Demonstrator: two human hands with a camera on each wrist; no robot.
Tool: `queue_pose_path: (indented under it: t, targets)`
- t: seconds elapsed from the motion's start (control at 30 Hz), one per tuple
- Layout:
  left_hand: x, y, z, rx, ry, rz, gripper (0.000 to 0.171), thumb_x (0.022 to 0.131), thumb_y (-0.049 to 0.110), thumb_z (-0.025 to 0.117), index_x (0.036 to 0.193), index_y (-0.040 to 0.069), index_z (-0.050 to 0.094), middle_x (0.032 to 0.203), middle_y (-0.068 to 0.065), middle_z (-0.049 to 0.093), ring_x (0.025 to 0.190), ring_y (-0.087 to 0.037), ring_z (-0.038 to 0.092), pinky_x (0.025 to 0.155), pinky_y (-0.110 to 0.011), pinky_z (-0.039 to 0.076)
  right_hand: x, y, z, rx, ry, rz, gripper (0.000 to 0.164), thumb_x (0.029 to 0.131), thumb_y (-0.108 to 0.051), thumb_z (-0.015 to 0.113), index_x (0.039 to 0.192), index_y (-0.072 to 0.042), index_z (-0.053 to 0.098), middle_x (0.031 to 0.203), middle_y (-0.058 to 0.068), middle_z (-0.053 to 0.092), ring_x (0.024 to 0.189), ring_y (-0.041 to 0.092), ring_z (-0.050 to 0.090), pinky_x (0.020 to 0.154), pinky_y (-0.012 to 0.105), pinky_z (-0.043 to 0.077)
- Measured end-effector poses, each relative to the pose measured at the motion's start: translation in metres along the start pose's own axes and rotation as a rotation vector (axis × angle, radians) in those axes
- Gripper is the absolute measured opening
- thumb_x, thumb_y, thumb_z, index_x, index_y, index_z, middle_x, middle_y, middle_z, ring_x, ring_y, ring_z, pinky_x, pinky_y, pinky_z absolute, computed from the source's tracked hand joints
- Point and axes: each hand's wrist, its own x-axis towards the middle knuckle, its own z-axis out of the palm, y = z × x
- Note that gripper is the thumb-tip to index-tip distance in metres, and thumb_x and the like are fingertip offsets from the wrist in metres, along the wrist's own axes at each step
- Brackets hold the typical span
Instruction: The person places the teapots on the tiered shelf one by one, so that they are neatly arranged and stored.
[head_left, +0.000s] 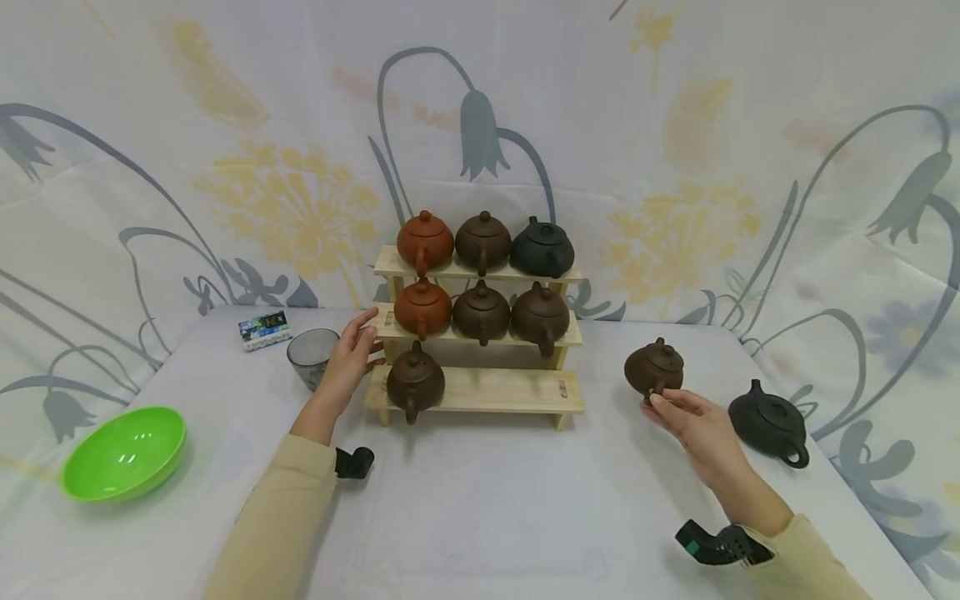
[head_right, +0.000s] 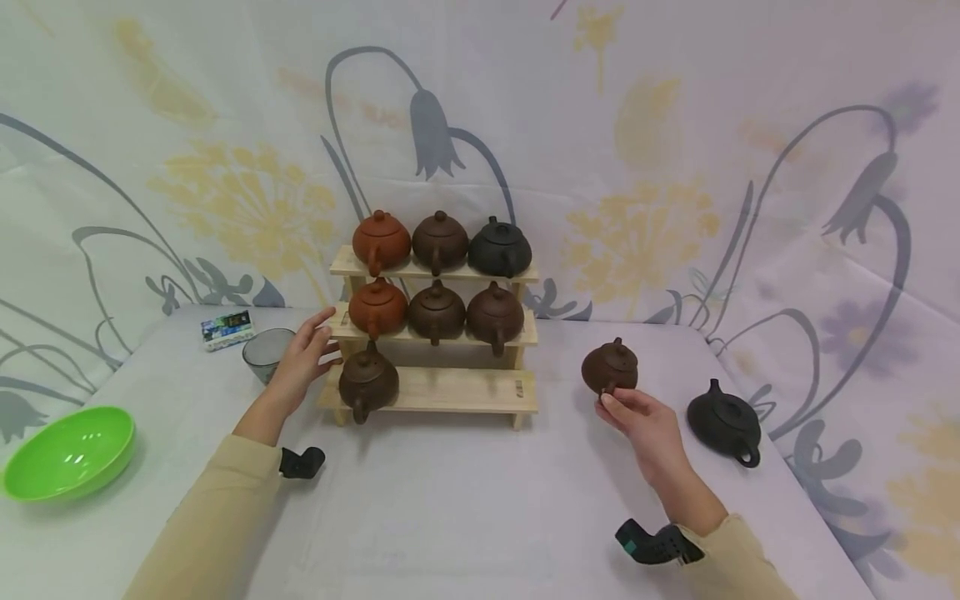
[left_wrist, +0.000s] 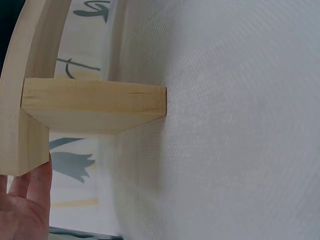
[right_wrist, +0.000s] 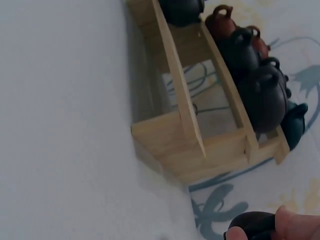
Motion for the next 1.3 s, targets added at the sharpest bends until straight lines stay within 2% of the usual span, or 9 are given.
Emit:
queue_pose_path:
  t: [0.17, 0.33, 0.7, 0.9, 1.1, 1.3]
  targets:
    - [0.0, 0.0, 0.0, -0.003, 0.002, -0.003, 0.05, 0.103, 0.028, 0.032, 0.149, 0.013, 0.019, 0.14, -0.021, 0.034, 0.124, -0.036, 0.039, 0.097, -0.045, 0.038, -0.009, -0.005, 0.019, -0.039, -0.043, -0.021, 0.009, 0.091, -0.005, 0.059, 0.089, -0.012, 0.065, 0.096, 0.002, 0.057, 0.088, 0.009, 0.065, 0.087, 0.027, 0.047]
    - [0.0, 0.001, 0.0, -0.001, 0.006, -0.011, 0.05, 0.103, 0.028, 0.032, 0.149, 0.013, 0.02, 0.139, -0.021, 0.035, 0.124, -0.036, 0.039, 0.097, -0.046, 0.038, -0.017, -0.007, 0.037, -0.072, -0.078, 0.0, 0.005, 0.09, -0.006, 0.062, 0.092, -0.009, 0.065, 0.1, 0.005, 0.053, 0.091, 0.012, 0.065, 0.088, 0.028, 0.047]
    - [-0.001, 0.0, 0.0, -0.011, 0.008, -0.02, 0.048, 0.104, 0.026, 0.031, 0.149, 0.014, 0.021, 0.139, -0.02, 0.034, 0.124, -0.035, 0.039, 0.097, -0.046, 0.037, -0.032, 0.0, 0.076, -0.062, -0.191, 0.025, 0.007, 0.088, -0.003, 0.063, 0.094, -0.006, 0.066, 0.095, 0.005, 0.062, 0.092, 0.018, 0.065, 0.088, 0.027, 0.047]
    - [-0.001, 0.0, 0.001, -0.012, 0.006, -0.022, 0.048, 0.103, 0.027, 0.031, 0.149, 0.015, 0.021, 0.139, -0.02, 0.034, 0.124, -0.036, 0.038, 0.098, -0.047, 0.036, -0.033, 0.008, 0.093, -0.055, -0.235, 0.026, 0.007, 0.087, -0.002, 0.065, 0.094, -0.004, 0.066, 0.092, 0.005, 0.065, 0.093, 0.022, 0.065, 0.088, 0.03, 0.048]
    - [-0.001, 0.0, 0.001, -0.01, 0.009, -0.023, 0.048, 0.103, 0.027, 0.031, 0.149, 0.014, 0.021, 0.139, -0.02, 0.034, 0.124, -0.036, 0.038, 0.098, -0.047, 0.036, -0.029, 0.015, 0.112, -0.032, -0.291, 0.022, 0.007, 0.086, -0.001, 0.065, 0.088, -0.007, 0.067, 0.091, 0.005, 0.065, 0.092, 0.024, 0.065, 0.086, 0.031, 0.048]
    - [-0.001, 0.001, 0.001, -0.001, 0.008, -0.02, 0.048, 0.104, 0.027, 0.031, 0.149, 0.014, 0.021, 0.14, -0.02, 0.034, 0.124, -0.036, 0.038, 0.098, -0.047, 0.036, -0.023, 0.021, 0.132, -0.016, -0.336, -0.007, 0.006, 0.086, 0.001, 0.064, 0.091, 0.0, 0.068, 0.089, 0.007, 0.067, 0.09, 0.022, 0.066, 0.086, 0.032, 0.049]
